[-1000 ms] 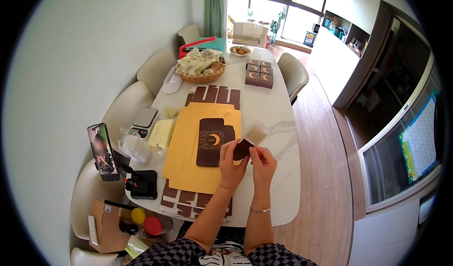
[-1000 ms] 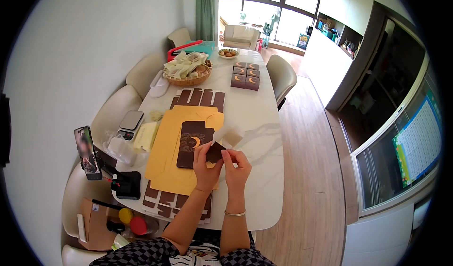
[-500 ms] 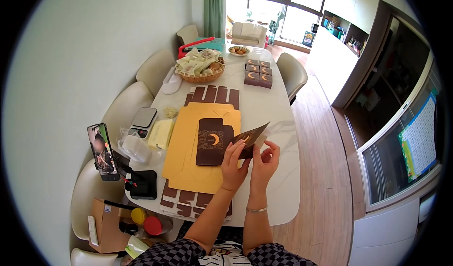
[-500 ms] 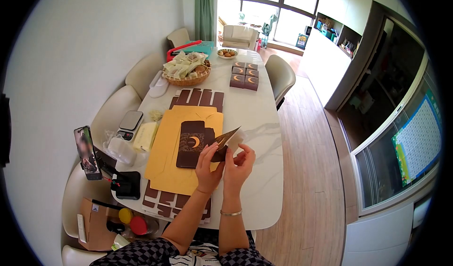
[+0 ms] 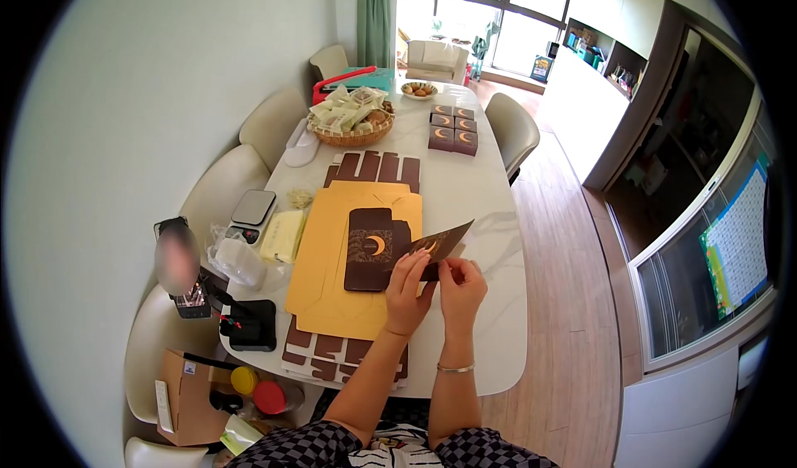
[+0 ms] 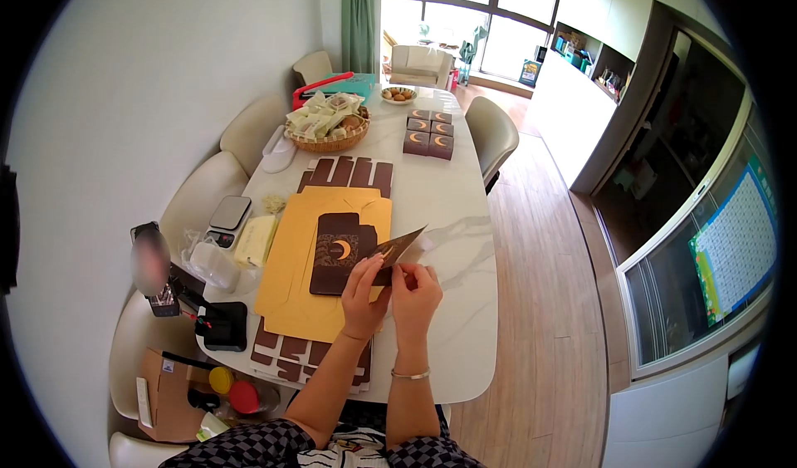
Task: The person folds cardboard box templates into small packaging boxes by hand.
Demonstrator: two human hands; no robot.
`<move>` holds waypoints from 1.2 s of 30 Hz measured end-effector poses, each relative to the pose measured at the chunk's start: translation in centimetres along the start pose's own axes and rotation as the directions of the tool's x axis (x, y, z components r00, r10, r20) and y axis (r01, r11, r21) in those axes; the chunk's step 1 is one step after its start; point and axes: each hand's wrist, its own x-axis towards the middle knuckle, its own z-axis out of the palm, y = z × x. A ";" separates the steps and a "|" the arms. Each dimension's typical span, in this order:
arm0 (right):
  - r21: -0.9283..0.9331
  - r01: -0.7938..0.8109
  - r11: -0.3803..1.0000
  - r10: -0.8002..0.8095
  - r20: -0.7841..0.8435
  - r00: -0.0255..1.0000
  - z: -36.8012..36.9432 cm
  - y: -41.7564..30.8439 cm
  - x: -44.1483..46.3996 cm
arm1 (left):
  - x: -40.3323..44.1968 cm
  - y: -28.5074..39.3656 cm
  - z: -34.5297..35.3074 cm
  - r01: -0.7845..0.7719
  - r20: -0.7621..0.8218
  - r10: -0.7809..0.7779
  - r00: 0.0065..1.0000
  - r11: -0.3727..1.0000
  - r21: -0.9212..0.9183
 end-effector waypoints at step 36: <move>0.268 -0.047 0.962 -0.008 0.199 0.980 -4.2 2.5 1.8 | 0.8 -0.6 -0.8 0.684 0.485 -0.488 0.726 0.431 -0.589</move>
